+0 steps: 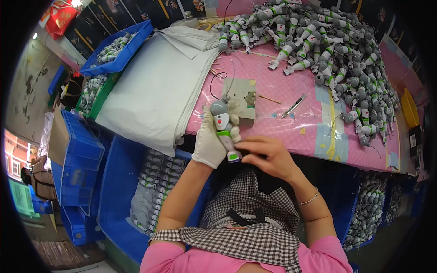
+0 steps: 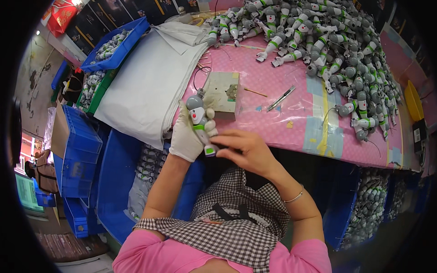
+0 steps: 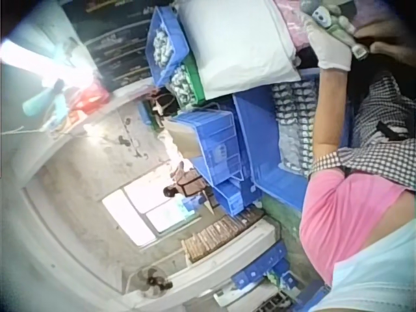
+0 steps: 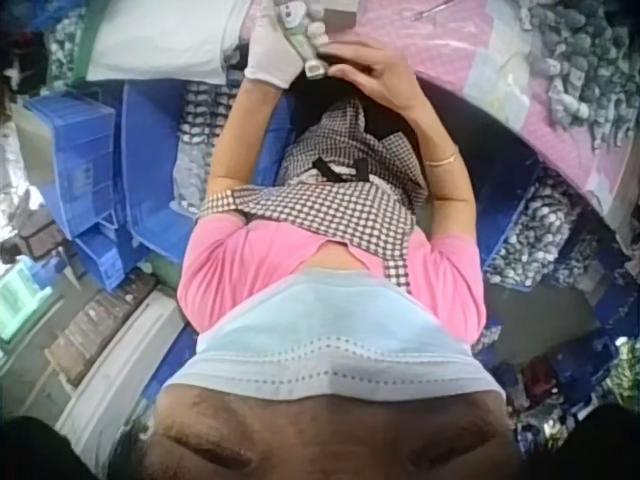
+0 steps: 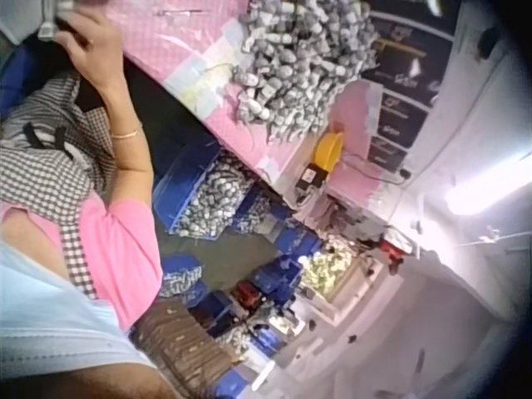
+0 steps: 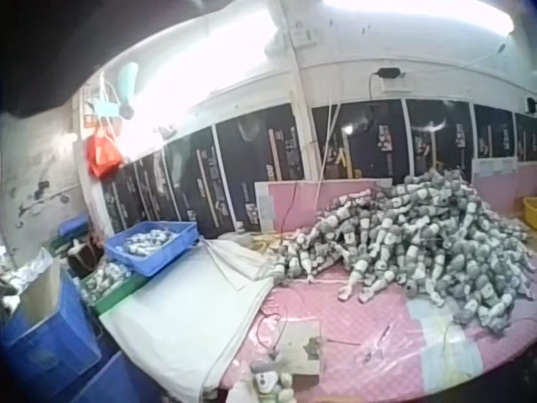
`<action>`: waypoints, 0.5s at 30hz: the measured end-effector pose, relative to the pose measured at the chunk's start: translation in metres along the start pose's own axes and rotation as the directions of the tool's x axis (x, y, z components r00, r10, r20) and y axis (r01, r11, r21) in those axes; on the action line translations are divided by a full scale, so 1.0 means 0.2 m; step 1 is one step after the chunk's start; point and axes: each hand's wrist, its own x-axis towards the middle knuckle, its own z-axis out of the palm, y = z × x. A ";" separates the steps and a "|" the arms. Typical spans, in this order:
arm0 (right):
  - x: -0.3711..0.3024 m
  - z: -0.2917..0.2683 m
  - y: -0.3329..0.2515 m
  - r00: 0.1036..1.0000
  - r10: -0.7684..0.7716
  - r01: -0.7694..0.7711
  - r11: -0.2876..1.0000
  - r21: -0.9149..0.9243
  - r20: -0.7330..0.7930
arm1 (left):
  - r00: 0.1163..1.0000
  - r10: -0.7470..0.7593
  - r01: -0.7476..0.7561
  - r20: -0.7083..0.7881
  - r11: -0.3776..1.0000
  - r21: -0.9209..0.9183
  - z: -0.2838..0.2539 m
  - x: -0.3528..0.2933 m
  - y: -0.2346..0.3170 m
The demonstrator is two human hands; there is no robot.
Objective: Wiping small toy figures and placing them into a blue storage crate.
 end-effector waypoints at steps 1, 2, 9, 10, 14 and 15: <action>0.00 -0.03 0.01 0.953 0.302 -0.300 0.944 0.136 0.003 | 1.000 -0.007 0.007 0.003 1.000 0.002 -0.02 -0.01 0.00; -0.01 -0.07 0.03 0.813 0.581 -0.568 0.781 0.260 0.030 | 1.000 -0.025 0.023 0.013 0.996 0.082 -0.05 -0.02 -0.02; 0.13 -0.18 0.16 0.578 0.813 -0.406 0.361 0.840 -0.071 | 0.962 -0.250 0.273 -0.111 0.904 0.330 -0.04 -0.17 -0.19; 0.13 -0.19 0.16 0.585 0.809 -0.416 0.354 0.838 -0.051 | 0.956 -0.276 0.295 -0.102 0.902 0.316 -0.04 -0.17 -0.19; 0.11 -0.22 0.16 0.591 0.806 -0.433 0.343 0.834 -0.025 | 0.939 -0.335 0.343 -0.079 0.898 0.275 -0.08 -0.17 -0.20; 0.11 -0.22 0.16 0.590 0.807 -0.437 0.339 0.833 -0.018 | 0.940 -0.332 0.342 -0.082 0.900 0.270 -0.10 -0.17 -0.20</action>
